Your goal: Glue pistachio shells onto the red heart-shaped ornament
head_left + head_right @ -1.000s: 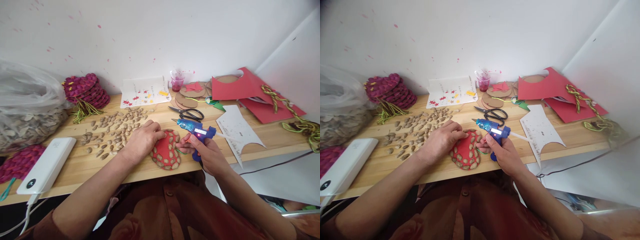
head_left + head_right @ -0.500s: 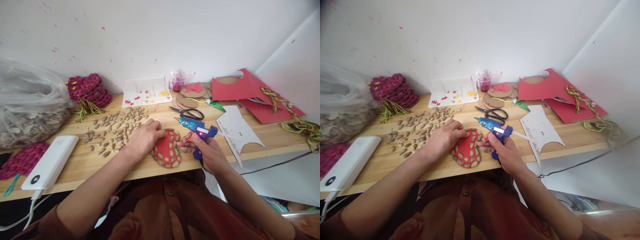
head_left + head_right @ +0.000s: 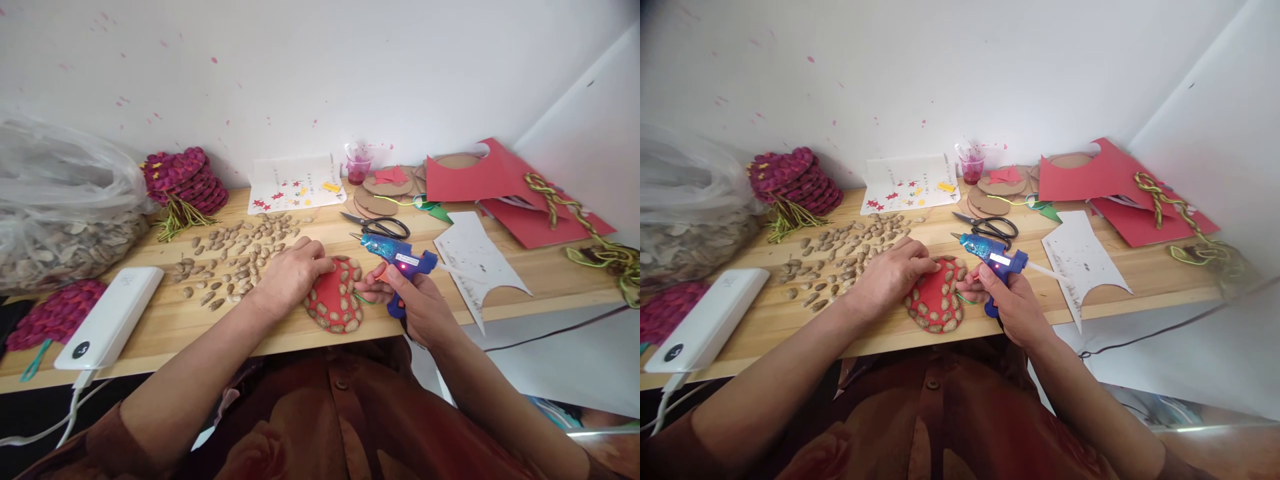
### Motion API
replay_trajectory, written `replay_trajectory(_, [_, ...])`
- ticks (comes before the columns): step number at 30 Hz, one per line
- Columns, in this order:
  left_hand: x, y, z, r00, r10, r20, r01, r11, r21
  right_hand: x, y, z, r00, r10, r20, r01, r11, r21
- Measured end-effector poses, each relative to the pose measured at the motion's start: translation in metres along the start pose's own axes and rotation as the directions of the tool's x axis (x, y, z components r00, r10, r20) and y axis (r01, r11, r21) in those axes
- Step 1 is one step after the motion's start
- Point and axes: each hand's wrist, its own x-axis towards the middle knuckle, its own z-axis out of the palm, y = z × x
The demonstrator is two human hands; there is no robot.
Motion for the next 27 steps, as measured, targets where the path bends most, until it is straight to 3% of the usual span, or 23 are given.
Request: replay_trajectory(27, [0.0006, 0.0018, -0.0006, 0.999, -0.047, 0.018, 0.046, 0.998, 0.031, 0.0015, 0.0019, -0.0031, 1.000, -0.005, -0.010, 0.004, 1.000, -0.021])
